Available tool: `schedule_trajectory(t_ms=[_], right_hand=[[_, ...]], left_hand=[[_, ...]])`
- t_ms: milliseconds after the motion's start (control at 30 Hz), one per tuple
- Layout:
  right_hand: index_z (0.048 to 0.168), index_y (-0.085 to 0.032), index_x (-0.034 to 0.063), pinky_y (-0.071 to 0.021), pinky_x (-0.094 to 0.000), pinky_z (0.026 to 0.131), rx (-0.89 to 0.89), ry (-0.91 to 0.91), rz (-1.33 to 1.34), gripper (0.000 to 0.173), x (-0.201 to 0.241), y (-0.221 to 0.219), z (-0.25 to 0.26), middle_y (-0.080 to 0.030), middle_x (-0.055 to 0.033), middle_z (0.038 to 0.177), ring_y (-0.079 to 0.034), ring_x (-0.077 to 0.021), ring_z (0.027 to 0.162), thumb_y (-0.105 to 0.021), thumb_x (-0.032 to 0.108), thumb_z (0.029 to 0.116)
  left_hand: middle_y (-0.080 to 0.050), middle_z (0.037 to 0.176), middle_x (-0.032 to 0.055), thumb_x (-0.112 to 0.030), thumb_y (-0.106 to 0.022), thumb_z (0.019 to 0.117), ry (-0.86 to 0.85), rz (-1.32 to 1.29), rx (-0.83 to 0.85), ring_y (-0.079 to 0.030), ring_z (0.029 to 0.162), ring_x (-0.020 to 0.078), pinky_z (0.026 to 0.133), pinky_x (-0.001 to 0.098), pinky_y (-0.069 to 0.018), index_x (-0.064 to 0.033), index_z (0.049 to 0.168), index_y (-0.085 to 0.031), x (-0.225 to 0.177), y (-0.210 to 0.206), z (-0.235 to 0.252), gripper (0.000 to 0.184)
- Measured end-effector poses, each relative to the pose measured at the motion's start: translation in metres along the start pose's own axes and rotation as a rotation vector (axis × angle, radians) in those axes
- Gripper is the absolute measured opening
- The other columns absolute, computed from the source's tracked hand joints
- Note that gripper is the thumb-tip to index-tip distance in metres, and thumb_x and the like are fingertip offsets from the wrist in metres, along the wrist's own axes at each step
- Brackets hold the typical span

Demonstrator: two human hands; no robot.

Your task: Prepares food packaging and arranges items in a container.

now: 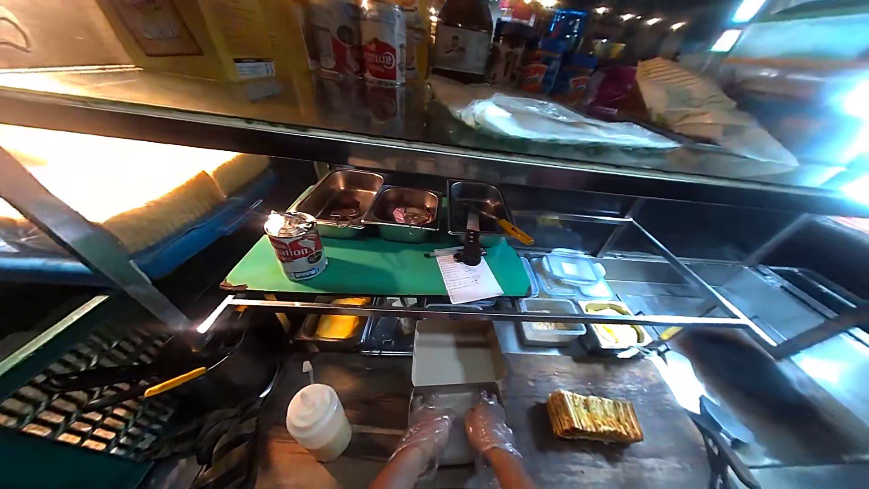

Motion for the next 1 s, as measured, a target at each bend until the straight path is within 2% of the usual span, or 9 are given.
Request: schedule_trajectory(t_ms=[100,233,400,500,567,667,767,900,1000], right_hand=[[0.151,-0.046,0.0016,-0.0428,-0.0595,0.112,0.006,0.027,-0.046,0.058,0.008,-0.006,-0.015,-0.047,-0.0228,0.154,-0.048,-0.0386,0.141,-0.053,0.032,0.1023],[0.142,-0.058,0.0066,-0.0475,-0.0658,0.104,0.098,0.229,-0.130,0.055,0.007,-0.016,-0.025,-0.053,-0.0210,0.148,-0.055,-0.0410,0.132,-0.066,0.031,0.0929],[0.126,-0.066,0.0000,-0.0425,-0.0721,0.103,0.275,0.301,-0.250,0.042,0.007,0.012,-0.068,-0.062,-0.0266,0.135,-0.056,-0.0472,0.128,-0.058,0.032,0.1000],[0.125,-0.067,0.0006,-0.0430,-0.0730,0.102,0.283,0.311,-0.289,0.040,-0.010,0.017,-0.064,-0.062,-0.0254,0.135,-0.055,-0.0470,0.129,-0.059,0.029,0.0988],[0.128,-0.066,0.0047,-0.0456,-0.0681,0.103,0.161,0.449,-0.182,0.035,-0.034,0.026,-0.056,-0.064,-0.0225,0.133,-0.059,-0.0425,0.127,-0.053,0.026,0.1023],[0.134,-0.068,0.0193,-0.0499,-0.0468,0.109,-0.237,0.580,0.192,0.034,-0.093,0.047,-0.075,-0.066,-0.0087,0.135,-0.062,-0.0241,0.126,-0.050,0.021,0.1044],[0.137,-0.067,0.0240,-0.0549,-0.0457,0.103,-0.504,0.376,0.194,0.041,-0.189,0.087,-0.080,-0.068,-0.0069,0.133,-0.066,-0.0235,0.120,-0.057,0.015,0.0978],[0.154,-0.047,0.0321,-0.0424,-0.0600,0.111,-0.282,0.119,-0.118,0.069,-0.261,0.143,-0.041,-0.050,-0.0039,0.155,-0.044,-0.0301,0.145,-0.066,0.027,0.0877],[0.160,-0.037,0.0269,-0.0313,-0.0723,0.113,-0.156,0.160,-0.247,0.092,-0.264,0.156,-0.005,-0.035,-0.0154,0.164,-0.026,-0.0428,0.153,-0.079,0.035,0.0784]], left_hand=[[-0.033,0.163,0.0187,-0.051,-0.053,0.1015,0.016,0.008,-0.019,-0.031,0.151,0.0337,0.122,0.0515,-0.0302,-0.0068,0.156,-0.041,0.001,-0.002,0.002,0.071],[-0.042,0.157,0.0191,-0.051,-0.057,0.0994,-0.009,-0.022,-0.051,-0.038,0.147,0.0344,0.119,0.0533,-0.0346,-0.0062,0.151,-0.047,0.004,-0.002,0.005,0.069],[-0.045,0.155,0.0183,-0.052,-0.055,0.1007,-0.015,0.046,-0.043,-0.041,0.145,0.0361,0.117,0.0552,-0.0378,-0.0086,0.148,-0.052,0.006,-0.007,0.012,0.065],[-0.045,0.155,0.0209,-0.053,-0.058,0.0994,0.003,0.047,-0.062,-0.043,0.143,0.0382,0.113,0.0564,-0.0424,-0.0065,0.148,-0.051,0.001,-0.010,0.015,0.068],[-0.050,0.149,0.0206,-0.050,-0.064,0.0969,0.027,-0.051,-0.062,-0.053,0.134,0.0375,0.105,0.0574,-0.0493,-0.0081,0.144,-0.055,-0.001,-0.012,0.015,0.064],[-0.067,0.125,0.0186,-0.042,-0.061,0.1008,-0.094,-0.070,-0.062,-0.069,0.104,0.0340,0.089,0.0554,-0.0570,-0.0093,0.134,-0.064,-0.009,0.001,-0.017,0.047],[-0.073,0.114,0.0137,-0.028,-0.061,0.1016,-0.330,-0.002,-0.078,-0.074,0.097,0.0259,0.090,0.0481,-0.0608,-0.0055,0.132,-0.064,-0.041,-0.010,-0.066,0.038],[-0.072,0.122,0.0072,-0.030,-0.066,0.0968,-0.660,0.105,-0.075,-0.068,0.112,0.0154,0.102,0.0360,-0.0542,-0.0122,0.128,-0.070,-0.109,-0.083,-0.088,0.036],[-0.054,0.152,0.0027,-0.042,-0.064,0.0953,-0.739,0.452,-0.041,-0.051,0.139,0.0201,0.116,0.0438,-0.0428,-0.0254,0.148,-0.054,-0.179,-0.142,-0.061,0.057]])
Point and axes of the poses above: each hand's wrist, its own z-axis towards the middle knuckle, its own y-axis out of the back of the hand, x = y × z, the point moved 1 cm from there along z, towards the middle knuckle
